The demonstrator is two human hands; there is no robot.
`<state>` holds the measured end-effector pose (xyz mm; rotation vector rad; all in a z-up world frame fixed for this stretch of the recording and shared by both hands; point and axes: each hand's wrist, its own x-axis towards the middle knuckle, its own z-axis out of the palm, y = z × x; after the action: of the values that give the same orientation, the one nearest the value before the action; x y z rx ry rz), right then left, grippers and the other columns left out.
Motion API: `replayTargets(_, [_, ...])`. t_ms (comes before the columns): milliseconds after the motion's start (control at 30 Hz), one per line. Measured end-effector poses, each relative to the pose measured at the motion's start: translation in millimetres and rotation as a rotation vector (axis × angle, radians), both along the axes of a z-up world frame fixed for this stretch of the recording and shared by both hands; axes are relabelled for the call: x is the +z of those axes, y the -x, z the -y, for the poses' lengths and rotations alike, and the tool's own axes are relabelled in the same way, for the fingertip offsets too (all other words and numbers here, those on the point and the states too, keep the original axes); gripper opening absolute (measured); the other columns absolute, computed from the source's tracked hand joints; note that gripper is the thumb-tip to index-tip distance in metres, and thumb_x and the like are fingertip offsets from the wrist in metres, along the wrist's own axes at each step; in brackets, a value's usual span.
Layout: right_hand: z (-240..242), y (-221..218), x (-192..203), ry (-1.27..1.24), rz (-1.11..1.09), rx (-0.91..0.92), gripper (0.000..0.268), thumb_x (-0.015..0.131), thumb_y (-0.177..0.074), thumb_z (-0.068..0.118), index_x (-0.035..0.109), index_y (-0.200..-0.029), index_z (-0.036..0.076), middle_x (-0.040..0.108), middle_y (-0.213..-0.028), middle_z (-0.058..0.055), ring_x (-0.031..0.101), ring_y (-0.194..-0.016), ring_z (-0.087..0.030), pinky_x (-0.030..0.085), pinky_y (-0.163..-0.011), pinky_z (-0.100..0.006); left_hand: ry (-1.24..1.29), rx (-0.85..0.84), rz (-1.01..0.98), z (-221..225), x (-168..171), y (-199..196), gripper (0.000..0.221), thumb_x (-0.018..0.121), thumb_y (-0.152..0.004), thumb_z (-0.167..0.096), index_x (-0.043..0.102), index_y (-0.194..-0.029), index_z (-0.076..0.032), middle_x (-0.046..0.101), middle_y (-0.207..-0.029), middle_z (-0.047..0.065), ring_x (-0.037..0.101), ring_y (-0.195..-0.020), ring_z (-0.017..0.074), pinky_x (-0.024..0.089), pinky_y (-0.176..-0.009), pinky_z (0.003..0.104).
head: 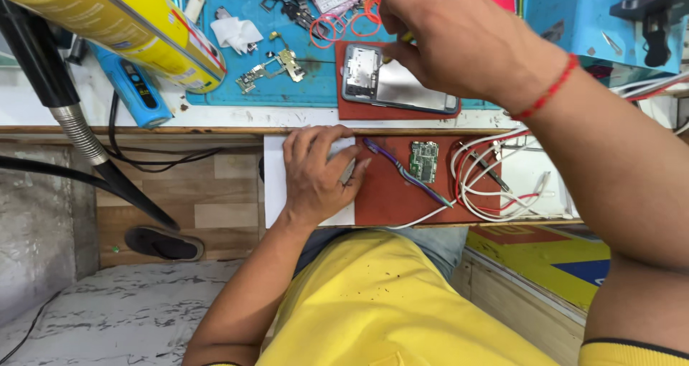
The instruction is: The person works on a mobile phone chassis using a screwdriver to remove screws and handles various internal circuit boards and components on a repair bench.
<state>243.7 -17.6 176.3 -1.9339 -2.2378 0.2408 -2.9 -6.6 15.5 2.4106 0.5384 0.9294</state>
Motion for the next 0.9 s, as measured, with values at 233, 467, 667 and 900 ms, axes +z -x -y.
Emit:
replayTargets(233, [34, -3, -2, -0.239, -0.184, 0.002, 0.026, 0.080, -0.098, -0.001, 0.056, -0.108, -0.001, 0.066, -0.101, -0.015, 0.071, -0.091, -0.028, 0.058, -0.080, -0.036, -0.045, 0.020, 0.039, -1, 2, -1, 0.022, 0.084, -0.081, -0.023, 0.076, -0.099, -0.012, 0.065, -0.118, 0.003, 0.056, -0.115, 0.0275, 0.038, -0.106, 0.050])
replayTargets(467, [157, 2, -50, -0.609, -0.532, -0.550, 0.030, 0.079, -0.102, -0.003, 0.051, -0.111, 0.003, 0.058, -0.100, -0.009, 0.062, -0.083, -0.015, 0.053, -0.075, -0.025, 0.012, 0.019, 0.109, -3, -1, -2, 0.019, 0.085, -0.086, -0.019, 0.075, -0.101, -0.013, 0.065, -0.116, 0.001, 0.055, -0.113, 0.0259, 0.041, -0.102, 0.045])
replayTargets(667, [174, -7, -48, -0.450, -0.895, -0.756, 0.010, 0.055, -0.107, 0.003, 0.057, -0.116, 0.008, 0.055, -0.089, 0.000, 0.054, -0.072, -0.007, 0.047, -0.067, -0.022, -0.040, 0.054, 0.067, -3, 0, -6, 0.019, 0.086, -0.084, -0.019, 0.075, -0.099, -0.014, 0.065, -0.113, -0.001, 0.056, -0.111, 0.0251, 0.040, -0.099, 0.046])
replayTargets(900, [91, -24, -49, -0.280, -0.006, -0.212, 0.041, 0.086, -0.086, 0.011, 0.065, -0.119, -0.001, 0.064, -0.103, -0.020, 0.063, -0.089, -0.033, 0.052, -0.076, -0.039, -0.058, 0.054, 0.108, 2, -5, -3, 0.019, 0.085, -0.088, -0.014, 0.075, -0.103, -0.010, 0.063, -0.112, 0.005, 0.057, -0.109, 0.0278, 0.048, -0.096, 0.045])
